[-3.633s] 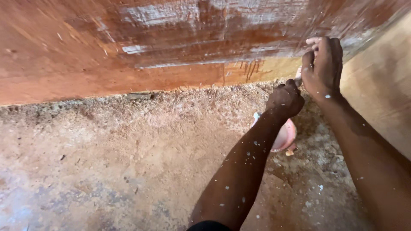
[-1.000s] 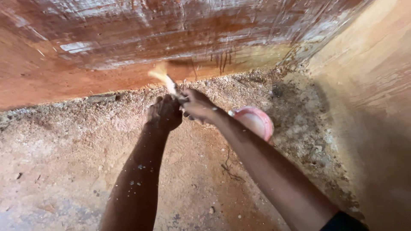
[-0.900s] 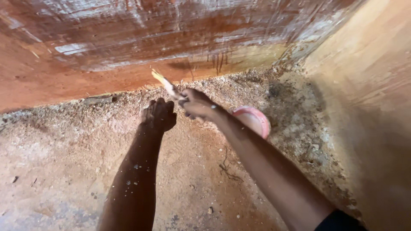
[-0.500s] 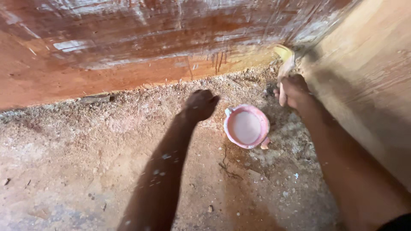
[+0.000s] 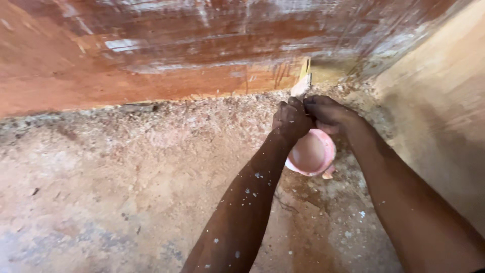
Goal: The person paints a reddish-brown wall with white paint using a brush. They repeatedly dip the brush into a small pink container and apply paint in horizontal strokes near the floor, occasionally touching the wall with their left hand.
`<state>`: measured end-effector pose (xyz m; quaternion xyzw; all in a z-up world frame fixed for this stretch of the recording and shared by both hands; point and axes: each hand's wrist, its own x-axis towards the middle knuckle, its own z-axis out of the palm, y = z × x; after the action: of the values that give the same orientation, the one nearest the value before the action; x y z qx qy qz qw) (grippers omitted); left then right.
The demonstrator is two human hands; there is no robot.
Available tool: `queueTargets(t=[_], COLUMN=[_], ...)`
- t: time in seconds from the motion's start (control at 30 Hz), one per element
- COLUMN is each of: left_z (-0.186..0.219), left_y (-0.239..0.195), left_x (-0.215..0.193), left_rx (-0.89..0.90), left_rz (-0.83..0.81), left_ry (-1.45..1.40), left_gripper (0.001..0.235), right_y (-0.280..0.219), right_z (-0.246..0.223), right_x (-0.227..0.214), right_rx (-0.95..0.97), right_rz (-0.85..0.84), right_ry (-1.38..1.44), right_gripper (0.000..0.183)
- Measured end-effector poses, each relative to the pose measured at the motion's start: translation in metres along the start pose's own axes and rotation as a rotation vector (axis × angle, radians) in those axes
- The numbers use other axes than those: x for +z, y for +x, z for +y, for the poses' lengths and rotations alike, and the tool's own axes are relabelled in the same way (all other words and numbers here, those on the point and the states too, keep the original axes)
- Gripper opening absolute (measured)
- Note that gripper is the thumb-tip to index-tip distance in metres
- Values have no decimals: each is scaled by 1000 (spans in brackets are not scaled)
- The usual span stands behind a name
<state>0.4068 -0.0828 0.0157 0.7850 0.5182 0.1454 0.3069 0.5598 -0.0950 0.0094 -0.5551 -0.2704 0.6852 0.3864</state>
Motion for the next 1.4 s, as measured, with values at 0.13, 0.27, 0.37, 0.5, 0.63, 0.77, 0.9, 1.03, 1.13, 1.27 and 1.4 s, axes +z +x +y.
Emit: queueTargets(t=[0.13,0.27,0.37,0.5,0.63,0.77,0.9,1.03,1.13,1.27,1.4], left_z=[-49,-141,-225,-283,-278,-227,-133,-43,-31,-64,-158], left_y=[10,5,-35,-83,-90,-57,-7,12,10,4,-27], left_x=[-16,-76,-143,-216,-218,-172,-97,2,28,-16,-137], left_rx=[-70,-315,-480,-683,-743,-672,-507,163,485,14,-299], left_rz=[-72,185,272,490,562,460,217,157,132,-130,142], left_ry=[53,28,138,215,200,147,68,377,617,271,382], left_gripper=[59,48,46,45,45,44,44,45,44,39,44], right_y=[-20,-32,-32,-23,-19,-25,-35,-47,-52,-59,-61], right_z=[-24,-31,-28,-36,-40,-34,-38,-45,-53,-60,-64], right_x=[37,55,45,20,-2,-22,-37,-42,-38,-26,-17], right_rx=[111,72,-51,-329,-348,-517,-593,-735,-858,-745,-765], right_rz=[-16,-43,36,310,455,449,554,678,690,637,598], right_ry=[-279,-1053,-1116,-1180,-1109,-1140,-1139,-1179,-1222,-1185,-1267], right_gripper=[31,37,36,26,23,21,22,23,17,26,37])
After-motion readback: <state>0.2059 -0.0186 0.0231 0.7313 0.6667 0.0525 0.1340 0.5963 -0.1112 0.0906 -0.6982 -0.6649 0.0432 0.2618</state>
